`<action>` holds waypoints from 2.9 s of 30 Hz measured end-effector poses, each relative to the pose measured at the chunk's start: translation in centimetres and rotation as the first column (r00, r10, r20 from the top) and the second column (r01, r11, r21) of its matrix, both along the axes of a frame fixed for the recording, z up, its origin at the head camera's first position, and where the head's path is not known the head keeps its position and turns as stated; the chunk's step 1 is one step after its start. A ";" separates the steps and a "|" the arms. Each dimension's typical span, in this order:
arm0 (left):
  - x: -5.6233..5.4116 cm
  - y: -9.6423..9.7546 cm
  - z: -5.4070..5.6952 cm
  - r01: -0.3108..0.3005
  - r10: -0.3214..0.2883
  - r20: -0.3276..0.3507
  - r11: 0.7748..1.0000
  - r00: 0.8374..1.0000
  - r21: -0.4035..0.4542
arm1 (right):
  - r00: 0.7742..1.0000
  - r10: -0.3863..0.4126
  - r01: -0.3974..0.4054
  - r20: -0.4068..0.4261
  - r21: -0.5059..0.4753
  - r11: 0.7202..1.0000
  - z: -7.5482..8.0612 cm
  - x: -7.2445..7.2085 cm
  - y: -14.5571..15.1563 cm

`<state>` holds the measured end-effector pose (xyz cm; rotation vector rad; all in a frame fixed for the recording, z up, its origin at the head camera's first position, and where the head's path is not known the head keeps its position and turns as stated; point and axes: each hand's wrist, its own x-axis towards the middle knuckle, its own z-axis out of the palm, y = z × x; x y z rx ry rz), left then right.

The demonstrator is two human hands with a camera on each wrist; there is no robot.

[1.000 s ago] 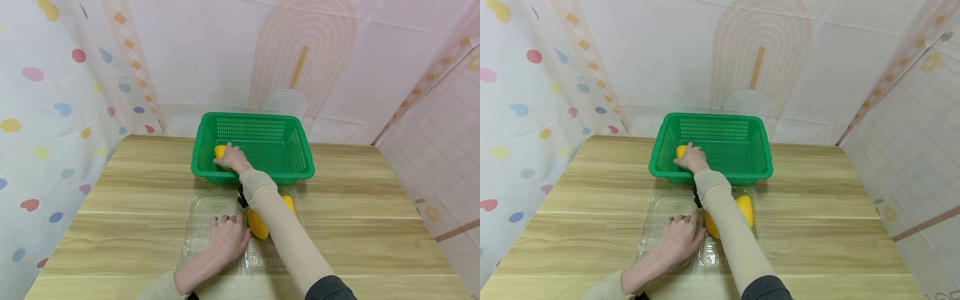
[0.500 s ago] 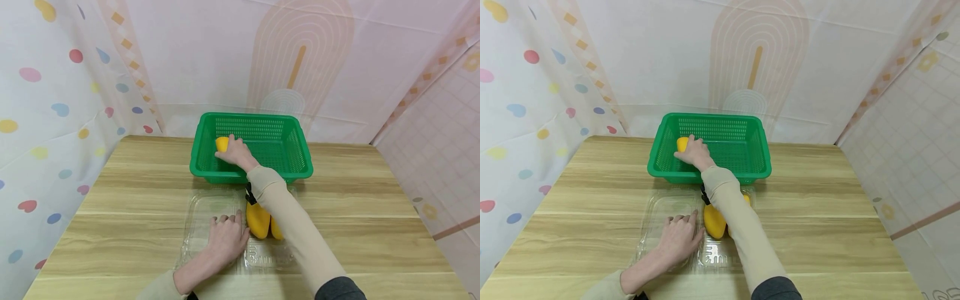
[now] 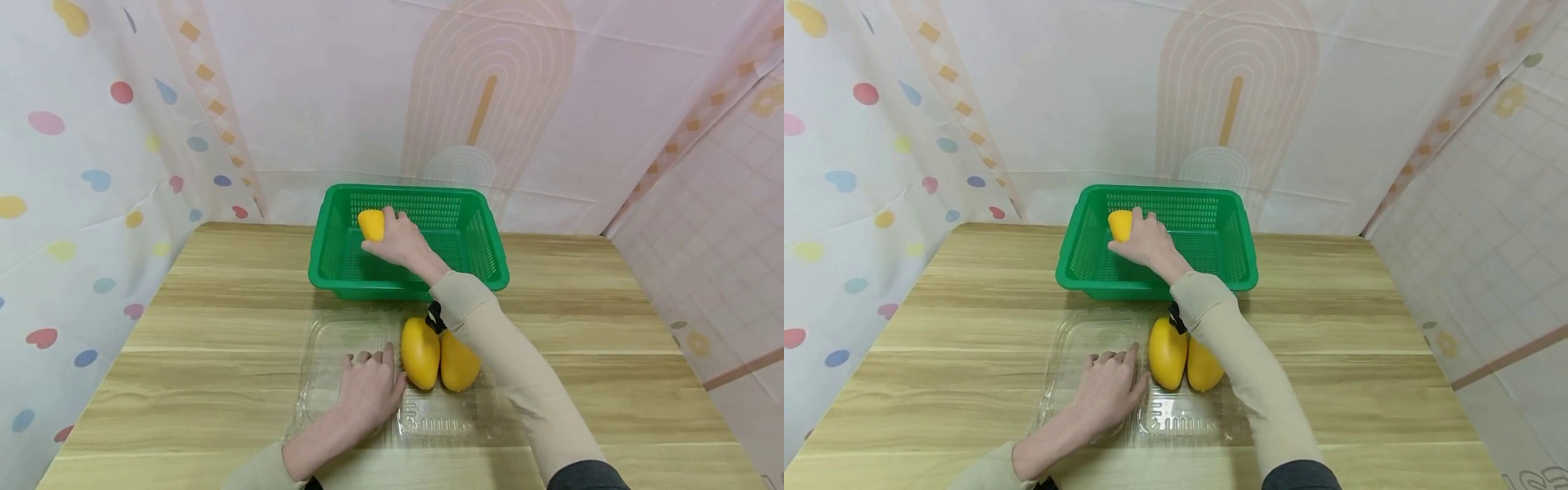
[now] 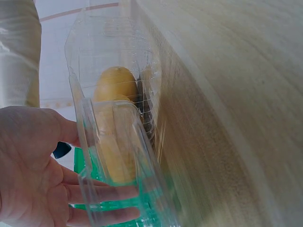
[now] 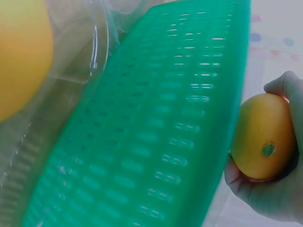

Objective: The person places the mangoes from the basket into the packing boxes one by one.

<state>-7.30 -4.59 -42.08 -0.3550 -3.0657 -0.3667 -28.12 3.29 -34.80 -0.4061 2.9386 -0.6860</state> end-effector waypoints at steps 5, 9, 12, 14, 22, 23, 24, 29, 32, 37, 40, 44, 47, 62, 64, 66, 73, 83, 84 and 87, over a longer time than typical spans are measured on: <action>-0.1 0.0 0.0 -0.004 0.004 -0.011 1.000 1.000 -0.006 | 1.000 0.001 -0.002 -0.031 -0.030 1.000 0.8 0.6 0.7; -0.1 0.0 0.0 -0.002 0.002 -0.020 1.000 1.000 -0.005 | 0.997 0.000 -0.004 -0.072 -0.060 0.998 1.3 1.2 1.3; -0.1 0.0 0.0 0.000 0.000 -0.028 1.000 1.000 -0.005 | 0.995 0.009 -0.016 -0.097 -0.074 0.997 1.7 1.8 1.6; -0.1 0.0 0.0 0.000 0.000 -0.035 1.000 0.999 -0.008 | 0.994 0.016 -0.024 -0.108 -0.074 0.997 1.9 2.3 1.9; -0.1 0.0 -0.1 0.001 -0.002 -0.061 1.000 0.998 -0.004 | 0.980 0.087 -0.097 -0.181 -0.046 0.994 1.9 4.8 3.4; -0.2 0.0 -0.1 0.001 -0.001 -0.063 1.000 0.998 -0.004 | 0.975 0.101 -0.110 -0.196 -0.038 0.993 1.9 5.2 3.6; -0.2 0.0 -0.1 0.001 -0.002 -0.064 1.000 0.998 -0.005 | 0.971 0.115 -0.124 -0.211 -0.032 0.992 1.8 5.6 3.8; -0.3 0.0 -0.1 -0.002 0.002 -0.063 1.000 0.998 -0.011 | 0.950 0.169 -0.178 -0.263 -0.011 0.984 1.6 7.5 4.8; -0.3 0.0 -0.1 -0.005 0.004 -0.060 1.000 0.998 -0.019 | 0.936 0.203 -0.209 -0.287 0.010 0.978 1.3 8.4 5.3; -0.2 -0.1 -0.1 -0.008 0.007 -0.055 1.000 0.998 -0.027 | 0.909 0.261 -0.266 -0.326 0.031 0.964 0.8 9.8 6.1; -0.2 0.0 -0.1 -0.007 0.005 -0.063 1.000 0.998 -0.027 | 0.895 0.282 -0.292 -0.344 0.025 0.956 0.4 10.6 6.7; -0.1 0.0 -0.2 -0.002 0.001 -0.077 1.000 0.997 -0.019 | 0.878 0.309 -0.323 -0.367 0.024 0.946 -0.1 11.6 7.6; -0.1 0.0 -0.2 0.002 -0.003 -0.079 1.000 0.997 -0.013 | 0.871 0.325 -0.339 -0.368 0.027 0.940 -0.6 12.3 8.4; -0.1 0.0 -0.1 -0.001 -0.001 -0.073 1.000 0.997 -0.026 | 0.856 0.384 -0.369 -0.345 0.112 0.923 -2.8 15.3 11.6; -0.1 0.0 -0.1 -0.001 -0.001 -0.073 1.000 0.997 -0.025 | 0.850 0.400 -0.382 -0.343 0.123 0.916 -3.3 15.6 12.0; -0.1 0.0 -0.1 -0.001 -0.001 -0.074 1.000 0.997 -0.023 | 0.842 0.420 -0.398 -0.338 0.135 0.907 -3.7 16.0 12.4; -0.1 -0.1 0.0 0.005 -0.006 -0.054 1.000 0.999 -0.018 | 0.794 0.513 -0.471 -0.326 0.203 0.859 -4.8 17.2 13.4; -0.1 -0.1 0.0 0.004 -0.005 -0.022 1.000 1.000 -0.012 | 0.746 0.626 -0.571 -0.229 0.265 0.777 -5.4 18.5 14.0; -0.1 -0.1 0.0 0.004 -0.004 -0.019 1.000 1.000 -0.010 | 0.737 0.638 -0.580 -0.223 0.275 0.767 -5.4 18.6 14.0; -0.1 -0.1 0.0 0.003 -0.003 -0.014 1.000 1.000 -0.009 | 0.719 0.665 -0.602 -0.203 0.298 0.741 -5.5 18.7 14.1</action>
